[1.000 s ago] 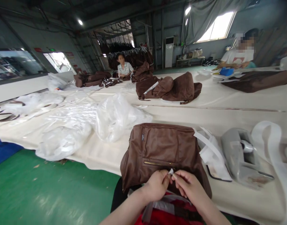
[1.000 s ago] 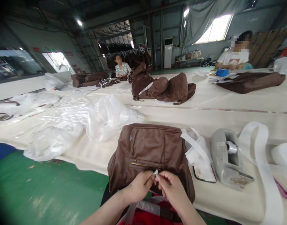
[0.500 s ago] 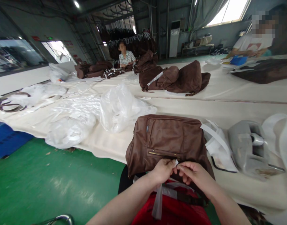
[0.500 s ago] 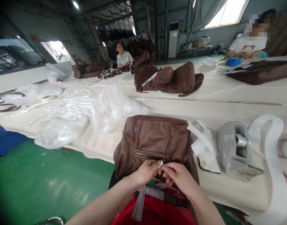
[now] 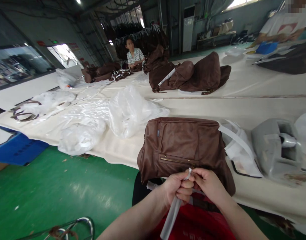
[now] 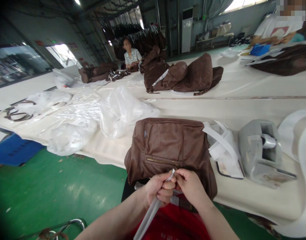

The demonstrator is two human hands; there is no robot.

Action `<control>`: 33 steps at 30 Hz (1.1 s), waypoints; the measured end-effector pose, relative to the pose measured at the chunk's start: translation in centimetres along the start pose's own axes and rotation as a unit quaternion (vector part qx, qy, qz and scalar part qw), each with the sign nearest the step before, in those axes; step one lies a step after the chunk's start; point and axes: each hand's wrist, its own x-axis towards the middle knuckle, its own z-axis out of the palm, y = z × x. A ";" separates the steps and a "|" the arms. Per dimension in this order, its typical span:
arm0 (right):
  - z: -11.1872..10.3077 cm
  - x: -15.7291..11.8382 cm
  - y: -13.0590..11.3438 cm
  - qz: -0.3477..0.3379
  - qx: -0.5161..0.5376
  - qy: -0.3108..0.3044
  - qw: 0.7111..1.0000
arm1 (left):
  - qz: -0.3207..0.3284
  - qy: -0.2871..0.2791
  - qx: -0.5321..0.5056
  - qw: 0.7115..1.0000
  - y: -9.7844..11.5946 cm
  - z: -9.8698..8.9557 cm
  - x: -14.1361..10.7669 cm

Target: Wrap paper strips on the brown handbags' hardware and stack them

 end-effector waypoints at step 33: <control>1.2 -2.3 -1.9 0.016 -0.008 0.155 0.988 | 0.189 0.337 0.858 0.338 -2.8 1.1 0.3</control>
